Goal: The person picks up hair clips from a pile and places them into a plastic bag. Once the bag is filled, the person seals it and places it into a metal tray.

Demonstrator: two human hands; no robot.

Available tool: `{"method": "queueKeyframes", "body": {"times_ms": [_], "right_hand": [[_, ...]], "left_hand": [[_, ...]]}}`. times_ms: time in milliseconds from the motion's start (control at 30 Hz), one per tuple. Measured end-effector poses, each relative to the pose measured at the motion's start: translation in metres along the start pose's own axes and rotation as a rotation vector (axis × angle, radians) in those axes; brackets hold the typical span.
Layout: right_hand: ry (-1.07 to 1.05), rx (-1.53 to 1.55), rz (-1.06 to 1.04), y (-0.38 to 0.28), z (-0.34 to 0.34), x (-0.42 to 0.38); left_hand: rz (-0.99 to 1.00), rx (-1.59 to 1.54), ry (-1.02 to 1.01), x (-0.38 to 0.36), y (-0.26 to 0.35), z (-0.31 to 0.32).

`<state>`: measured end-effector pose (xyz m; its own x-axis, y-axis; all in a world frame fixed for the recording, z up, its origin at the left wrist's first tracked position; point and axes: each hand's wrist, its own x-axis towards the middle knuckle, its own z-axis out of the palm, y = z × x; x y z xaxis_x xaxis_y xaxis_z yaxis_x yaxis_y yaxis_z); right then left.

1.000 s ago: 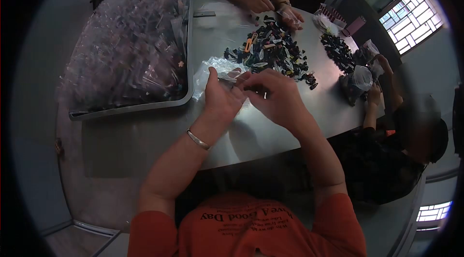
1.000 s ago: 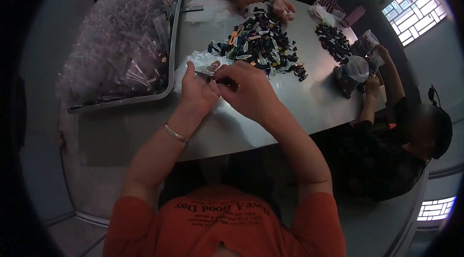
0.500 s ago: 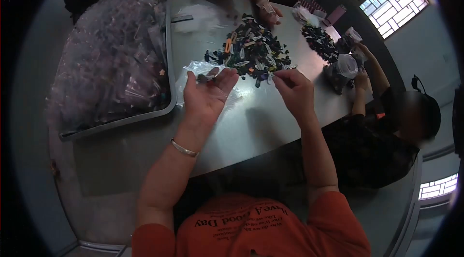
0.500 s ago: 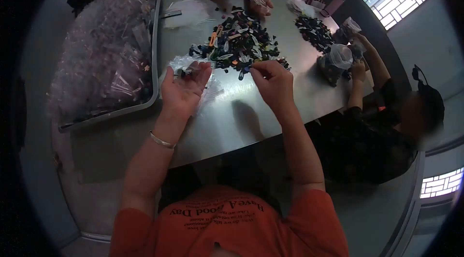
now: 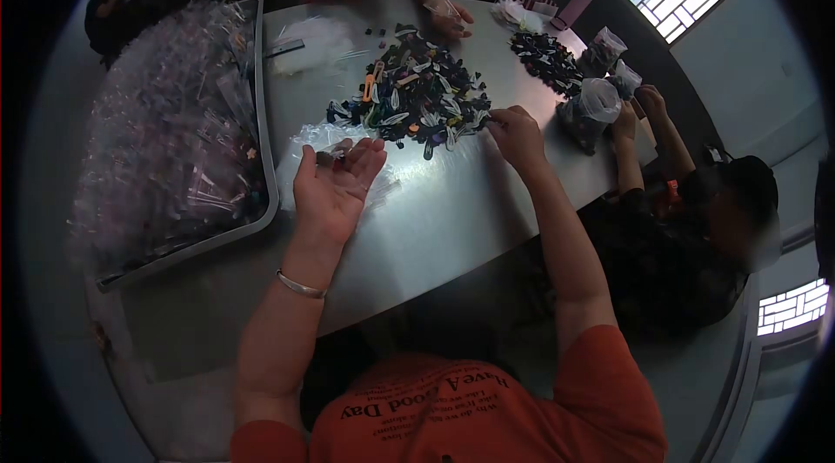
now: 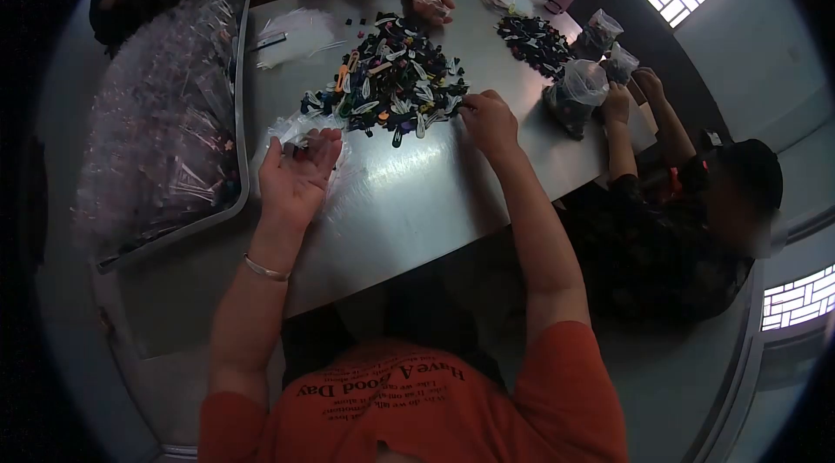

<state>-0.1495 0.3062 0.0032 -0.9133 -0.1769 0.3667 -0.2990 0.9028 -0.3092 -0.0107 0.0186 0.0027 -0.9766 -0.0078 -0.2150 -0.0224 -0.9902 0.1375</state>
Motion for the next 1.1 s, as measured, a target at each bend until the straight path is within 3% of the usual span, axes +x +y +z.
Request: {"method": "queueKeyframes", "body": {"times_ms": [267, 533, 700, 767, 867, 900, 933, 1000, 1100], "right_hand": [[-0.008, -0.076, 0.014, -0.008, 0.008, 0.000], [-0.013, 0.547, 0.089, -0.023, 0.000, -0.017], [-0.262, 1.009, 0.127, -0.097, -0.027, -0.044], [-0.297, 0.975, 0.059, -0.134, -0.037, -0.058], [-0.299, 1.013, -0.212, -0.167, -0.027, -0.070], [-0.242, 0.876, -0.331, -0.179, -0.028, -0.069], [-0.243, 0.875, -0.331, -0.187, -0.023, -0.068], [-0.028, 0.522, -0.435, -0.197, -0.015, -0.066], [0.073, 0.558, -0.329, -0.193, -0.014, -0.064]], "left_hand": [[-0.017, 0.033, -0.017, 0.002, 0.001, -0.007], [-0.020, 0.035, 0.043, 0.000, -0.004, -0.002], [-0.026, -0.006, 0.025, 0.001, -0.005, -0.004], [-0.027, -0.014, 0.032, 0.002, -0.007, -0.005], [-0.026, -0.020, 0.045, 0.003, -0.005, -0.006], [-0.032, 0.005, 0.026, 0.004, -0.005, -0.008], [-0.041, 0.030, 0.009, 0.004, -0.006, -0.010], [-0.060, 0.047, -0.023, 0.002, -0.006, -0.012], [-0.025, 0.041, -0.019, 0.001, -0.004, -0.006]]}}
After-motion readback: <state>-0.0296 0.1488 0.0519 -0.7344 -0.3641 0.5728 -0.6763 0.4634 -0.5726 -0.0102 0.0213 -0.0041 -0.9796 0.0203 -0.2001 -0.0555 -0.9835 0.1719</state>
